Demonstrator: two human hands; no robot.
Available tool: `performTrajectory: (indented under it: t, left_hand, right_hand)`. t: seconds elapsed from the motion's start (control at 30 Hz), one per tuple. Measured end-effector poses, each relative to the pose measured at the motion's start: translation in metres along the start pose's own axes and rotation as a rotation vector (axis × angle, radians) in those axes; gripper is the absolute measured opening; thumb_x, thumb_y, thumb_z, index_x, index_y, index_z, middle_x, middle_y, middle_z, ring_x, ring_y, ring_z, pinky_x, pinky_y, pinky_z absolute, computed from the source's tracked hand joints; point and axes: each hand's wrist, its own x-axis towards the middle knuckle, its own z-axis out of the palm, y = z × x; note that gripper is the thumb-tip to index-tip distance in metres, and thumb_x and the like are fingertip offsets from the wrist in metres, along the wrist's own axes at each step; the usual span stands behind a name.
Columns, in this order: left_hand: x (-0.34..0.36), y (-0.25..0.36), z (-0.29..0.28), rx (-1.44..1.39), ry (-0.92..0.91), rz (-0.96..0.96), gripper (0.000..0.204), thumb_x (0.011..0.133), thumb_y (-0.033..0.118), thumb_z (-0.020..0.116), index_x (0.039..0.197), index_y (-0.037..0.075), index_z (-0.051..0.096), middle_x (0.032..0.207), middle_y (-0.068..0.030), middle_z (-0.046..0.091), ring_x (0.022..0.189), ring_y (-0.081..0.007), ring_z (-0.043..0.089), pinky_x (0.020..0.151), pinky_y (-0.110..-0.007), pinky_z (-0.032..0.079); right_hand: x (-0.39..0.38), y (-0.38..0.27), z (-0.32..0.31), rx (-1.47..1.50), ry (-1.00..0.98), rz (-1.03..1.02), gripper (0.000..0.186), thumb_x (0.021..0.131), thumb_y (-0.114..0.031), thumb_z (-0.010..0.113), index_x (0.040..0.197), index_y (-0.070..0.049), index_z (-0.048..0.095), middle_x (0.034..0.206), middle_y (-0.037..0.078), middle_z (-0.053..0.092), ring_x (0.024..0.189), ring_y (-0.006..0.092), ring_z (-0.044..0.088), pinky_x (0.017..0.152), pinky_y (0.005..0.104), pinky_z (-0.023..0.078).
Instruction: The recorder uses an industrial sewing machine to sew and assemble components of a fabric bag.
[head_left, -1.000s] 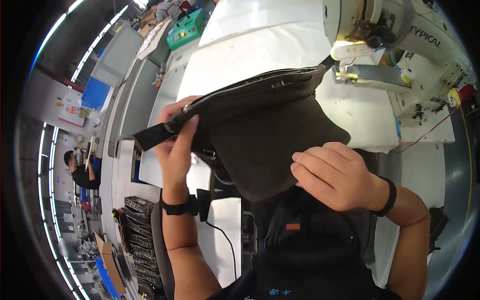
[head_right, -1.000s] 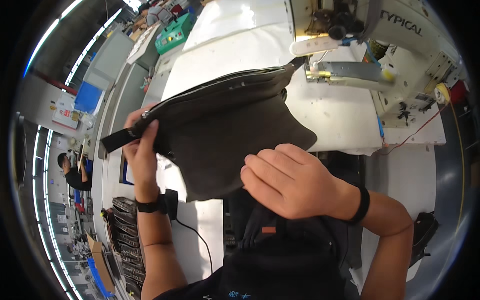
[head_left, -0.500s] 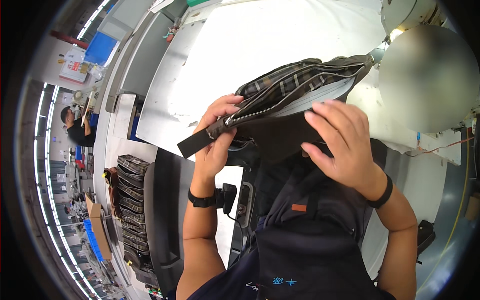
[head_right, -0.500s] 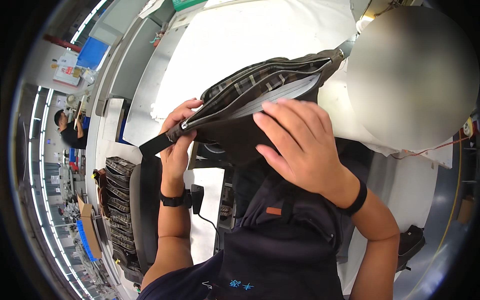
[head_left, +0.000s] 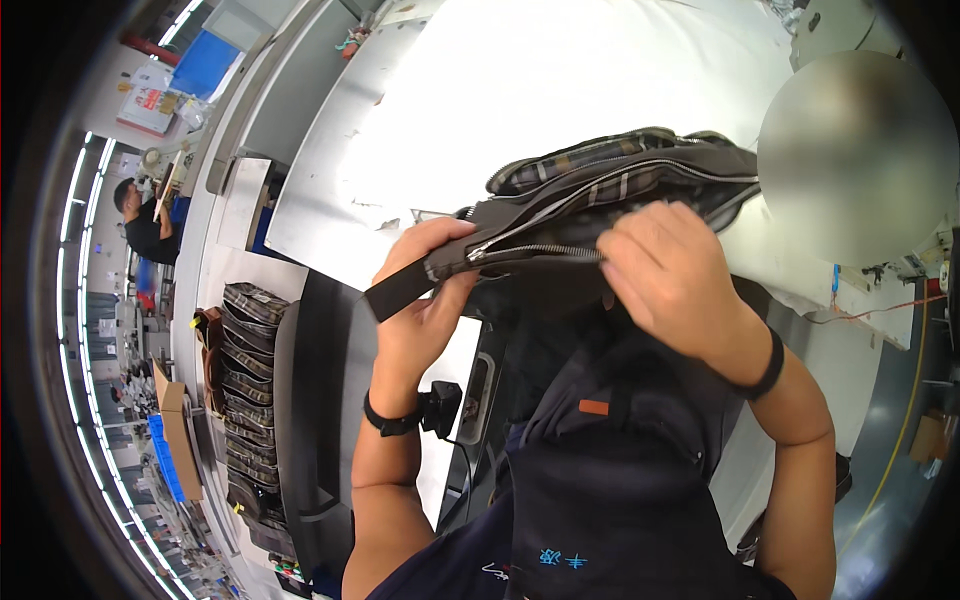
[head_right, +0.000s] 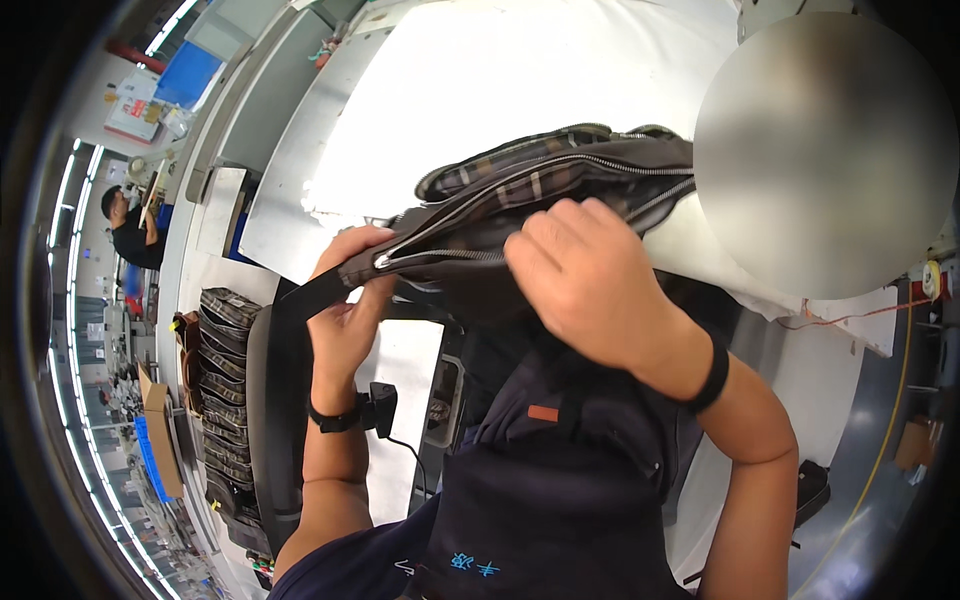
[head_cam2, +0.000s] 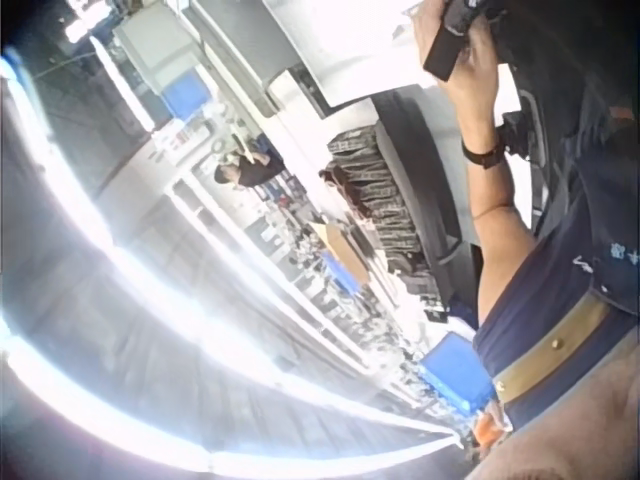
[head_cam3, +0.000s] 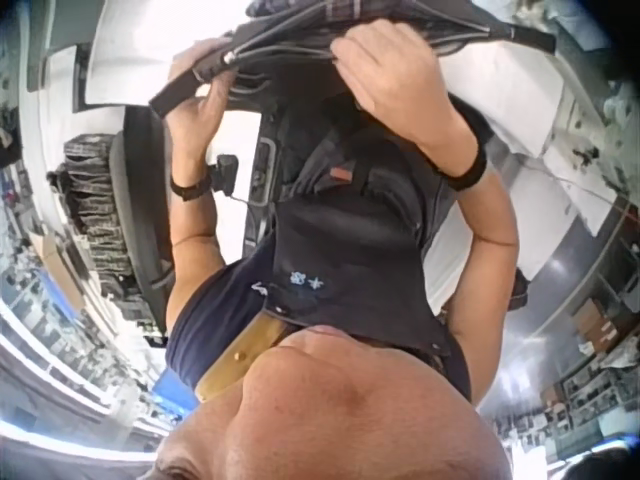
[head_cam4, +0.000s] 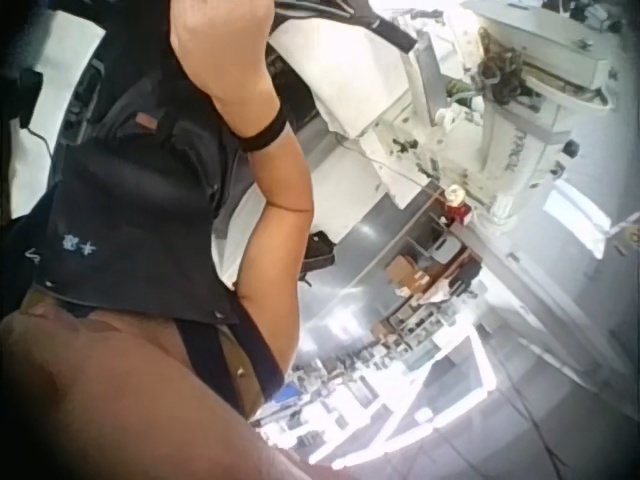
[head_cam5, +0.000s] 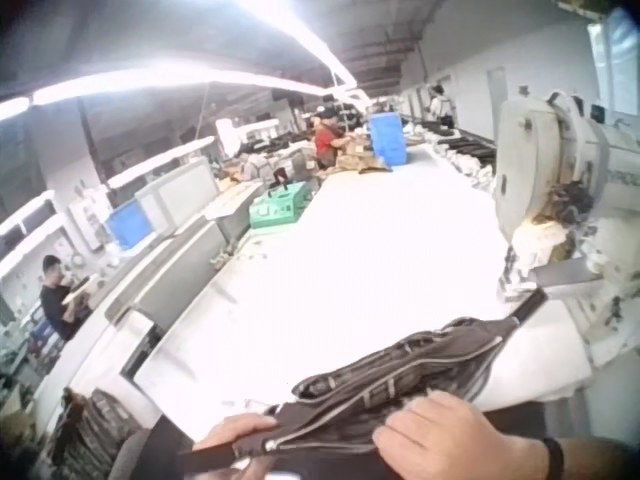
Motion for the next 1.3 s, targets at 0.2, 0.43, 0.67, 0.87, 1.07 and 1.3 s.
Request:
performTrajectory:
  t: [0.2, 0.43, 0.67, 0.87, 1.07, 1.3]
  left_hand:
    - [-0.021, 0.045, -0.001, -0.044, -0.086, 0.135, 0.035, 0.079, 0.02, 0.073, 0.107, -0.001, 0.071, 0.111, -0.0223, 0.073, 0.104, -0.0329, 0.07, 0.096, -0.041, 0.054]
    - [-0.024, 0.033, 0.11, -0.303, -0.434, 0.077, 0.029, 0.076, -0.001, 0.075, 0.105, -0.002, 0.071, 0.106, -0.0174, 0.074, 0.101, -0.033, 0.072, 0.094, -0.038, 0.055]
    - [-0.02, 0.017, 0.155, -0.407, -0.515, -0.092, 0.027, 0.086, -0.005, 0.074, 0.112, -0.002, 0.07, 0.11, -0.0117, 0.073, 0.103, -0.0208, 0.069, 0.094, -0.032, 0.052]
    - [-0.034, 0.01, 0.162, -0.454, -0.521, -0.256, 0.027, 0.092, -0.002, 0.074, 0.118, -0.001, 0.07, 0.113, -0.0084, 0.072, 0.104, -0.017, 0.067, 0.094, -0.031, 0.052]
    - [-0.044, 0.012, 0.154, -0.434, -0.544, -0.462, 0.03, 0.093, -0.001, 0.075, 0.122, -0.003, 0.07, 0.109, -0.0065, 0.072, 0.09, -0.0107, 0.067, 0.079, -0.023, 0.054]
    - [-0.05, 0.013, 0.144, -0.501, -0.498, -0.563, 0.035, 0.091, -0.001, 0.074, 0.126, -0.005, 0.067, 0.118, -0.0082, 0.067, 0.087, -0.0092, 0.066, 0.07, -0.021, 0.054]
  right_hand:
    - [-0.06, -0.071, -0.057, 0.39, -0.178, 0.296, 0.019, 0.078, -0.005, 0.074, 0.093, -0.001, 0.063, 0.091, 0.01, 0.06, 0.075, 0.0254, 0.06, 0.064, 0.0358, 0.048]
    - [-0.143, -0.086, -0.076, 1.005, -0.269, 1.351, 0.025, 0.097, -0.012, 0.07, 0.117, 0.001, 0.062, 0.112, 0.009, 0.068, 0.097, 0.0158, 0.068, 0.082, 0.034, 0.053]
    - [-0.173, -0.068, -0.04, 1.592, 0.229, 1.489, 0.048, 0.106, -0.019, 0.057, 0.147, 0.005, 0.05, 0.133, 0.009, 0.063, 0.118, 0.0143, 0.062, 0.1, 0.0313, 0.051]
    - [-0.161, -0.052, -0.007, 1.824, 0.33, 1.547, 0.036, 0.107, -0.026, 0.059, 0.134, -0.002, 0.063, 0.098, -0.003, 0.064, 0.08, 0.0065, 0.058, 0.066, 0.0253, 0.049]
    - [-0.152, -0.041, 0.033, 1.618, 0.441, 1.516, 0.027, 0.104, -0.028, 0.066, 0.109, -0.003, 0.074, 0.106, 0.001, 0.073, 0.096, 0.0065, 0.065, 0.091, 0.025, 0.051]
    - [-0.153, -0.046, 0.046, 1.762, 0.517, 1.426, 0.026, 0.104, -0.024, 0.066, 0.111, 0.0, 0.075, 0.109, 0.004, 0.074, 0.102, 0.009, 0.066, 0.094, 0.0263, 0.05]
